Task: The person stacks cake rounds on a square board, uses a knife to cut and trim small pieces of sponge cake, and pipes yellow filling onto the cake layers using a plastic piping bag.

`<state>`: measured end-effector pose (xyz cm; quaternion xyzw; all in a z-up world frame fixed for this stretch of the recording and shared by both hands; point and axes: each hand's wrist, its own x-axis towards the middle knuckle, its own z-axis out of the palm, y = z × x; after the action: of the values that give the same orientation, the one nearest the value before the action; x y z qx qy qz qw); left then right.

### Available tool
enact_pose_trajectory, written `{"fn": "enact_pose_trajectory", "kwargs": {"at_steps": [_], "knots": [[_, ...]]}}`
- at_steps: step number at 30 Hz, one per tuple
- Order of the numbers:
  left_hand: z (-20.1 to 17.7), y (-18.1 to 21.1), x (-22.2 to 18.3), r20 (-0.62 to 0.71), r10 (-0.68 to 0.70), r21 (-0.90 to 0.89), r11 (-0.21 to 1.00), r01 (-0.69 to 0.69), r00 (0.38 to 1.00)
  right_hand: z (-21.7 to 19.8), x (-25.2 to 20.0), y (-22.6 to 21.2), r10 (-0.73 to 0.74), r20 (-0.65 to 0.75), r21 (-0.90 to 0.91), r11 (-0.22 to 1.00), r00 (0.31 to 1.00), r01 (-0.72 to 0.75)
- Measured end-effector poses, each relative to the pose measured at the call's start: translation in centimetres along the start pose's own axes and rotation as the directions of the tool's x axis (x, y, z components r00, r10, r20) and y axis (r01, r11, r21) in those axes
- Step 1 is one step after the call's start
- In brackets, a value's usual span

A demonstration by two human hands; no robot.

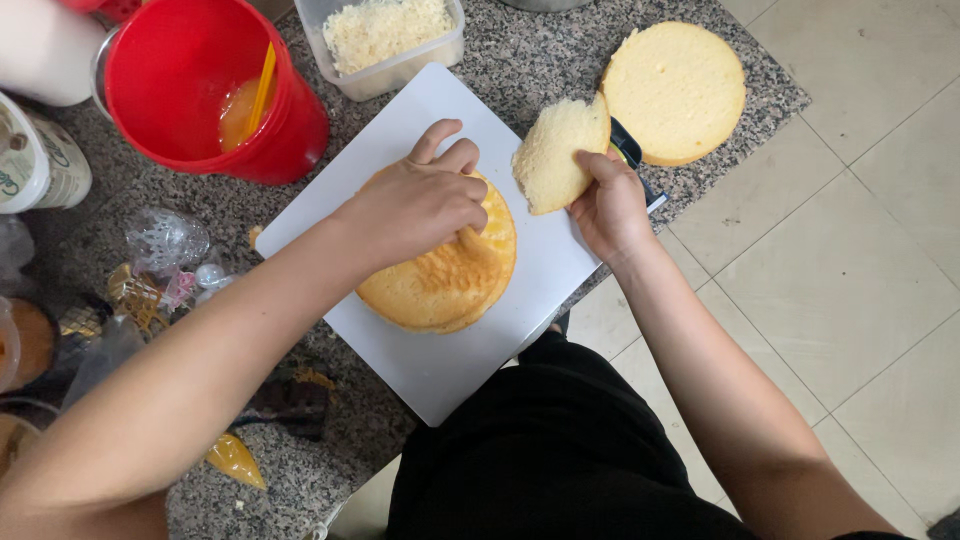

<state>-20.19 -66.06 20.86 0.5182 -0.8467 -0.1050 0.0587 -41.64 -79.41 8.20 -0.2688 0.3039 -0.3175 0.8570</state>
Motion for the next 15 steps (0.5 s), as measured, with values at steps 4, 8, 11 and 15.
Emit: {"fn": "enact_pose_trajectory", "kwargs": {"at_steps": [4,8,11,15], "knots": [[-1.3,0.1,-1.2,0.023,0.013,0.075,0.997,-0.015,1.000,0.0,0.2,0.0,0.000,-0.013,-0.005,1.000,1.000,0.000],[-2.3,-0.1,-3.0,-0.055,0.042,0.125,0.992,-0.035,0.998,0.4,0.0,-0.2,0.008,-0.058,-0.076,0.997,0.998,-0.012],[-2.8,-0.3,-4.4,-0.109,0.050,0.148,0.988,-0.033,0.993,1.7,-0.8,-0.8,-0.021,-0.078,-0.181,0.983,0.997,0.006],[-3.1,-0.2,-6.3,-0.166,0.032,0.190,0.982,0.000,0.986,4.5,-3.0,-2.1,-0.064,-0.030,-0.342,0.938,0.998,0.050]]}}
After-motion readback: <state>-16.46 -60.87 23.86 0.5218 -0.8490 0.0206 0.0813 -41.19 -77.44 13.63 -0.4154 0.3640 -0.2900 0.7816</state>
